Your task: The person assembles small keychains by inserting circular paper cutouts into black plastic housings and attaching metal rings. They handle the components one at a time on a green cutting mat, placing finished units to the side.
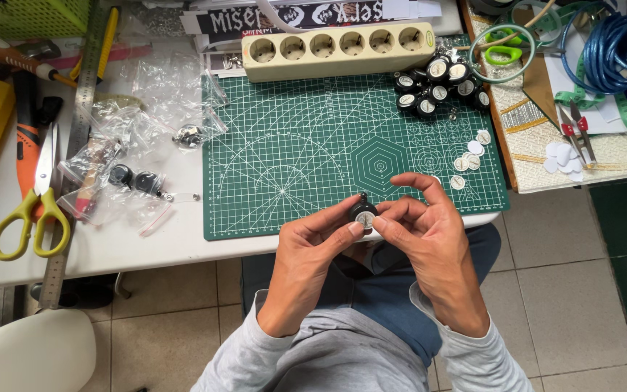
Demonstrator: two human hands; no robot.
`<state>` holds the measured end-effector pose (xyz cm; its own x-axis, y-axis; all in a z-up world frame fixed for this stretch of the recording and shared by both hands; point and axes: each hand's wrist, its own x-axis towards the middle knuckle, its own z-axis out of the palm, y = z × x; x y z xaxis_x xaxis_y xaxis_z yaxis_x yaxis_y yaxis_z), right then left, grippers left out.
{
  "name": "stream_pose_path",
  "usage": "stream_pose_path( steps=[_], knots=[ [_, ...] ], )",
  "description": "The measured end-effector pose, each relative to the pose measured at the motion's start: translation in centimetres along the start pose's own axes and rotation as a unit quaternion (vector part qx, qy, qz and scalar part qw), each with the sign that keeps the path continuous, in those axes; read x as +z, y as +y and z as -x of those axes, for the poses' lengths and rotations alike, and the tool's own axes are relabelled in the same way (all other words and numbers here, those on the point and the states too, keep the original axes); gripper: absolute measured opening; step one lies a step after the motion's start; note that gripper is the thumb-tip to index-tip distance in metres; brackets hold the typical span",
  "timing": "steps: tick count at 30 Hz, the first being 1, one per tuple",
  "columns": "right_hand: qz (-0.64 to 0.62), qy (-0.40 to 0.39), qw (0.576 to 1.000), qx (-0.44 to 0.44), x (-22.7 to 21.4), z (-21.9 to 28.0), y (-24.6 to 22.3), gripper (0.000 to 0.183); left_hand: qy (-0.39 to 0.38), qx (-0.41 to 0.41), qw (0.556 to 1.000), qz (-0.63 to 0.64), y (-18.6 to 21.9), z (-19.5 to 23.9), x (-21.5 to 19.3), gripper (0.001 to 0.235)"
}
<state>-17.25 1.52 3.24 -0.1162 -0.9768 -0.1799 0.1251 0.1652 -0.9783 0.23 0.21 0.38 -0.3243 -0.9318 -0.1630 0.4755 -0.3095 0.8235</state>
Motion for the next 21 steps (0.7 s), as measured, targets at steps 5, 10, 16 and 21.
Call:
stream_pose_path(
  steps=[5,10,16,21],
  knots=[
    [-0.003,0.004,1.0,0.006,0.06,0.05,-0.07,0.06,0.005,-0.006,1.0,0.0,-0.01,0.0,-0.03,0.041],
    [-0.009,-0.005,1.0,-0.007,0.0,-0.03,0.22,0.059,0.002,0.003,1.0,-0.006,0.09,0.09,0.01,0.04],
    [-0.006,-0.004,1.0,-0.004,-0.07,-0.1,0.49,0.059,0.009,-0.005,1.0,-0.007,0.36,0.2,0.13,0.039],
    [-0.011,-0.01,1.0,-0.009,-0.07,-0.06,0.57,0.058,0.017,-0.004,1.0,-0.019,0.37,0.27,0.21,0.039]
  ],
)
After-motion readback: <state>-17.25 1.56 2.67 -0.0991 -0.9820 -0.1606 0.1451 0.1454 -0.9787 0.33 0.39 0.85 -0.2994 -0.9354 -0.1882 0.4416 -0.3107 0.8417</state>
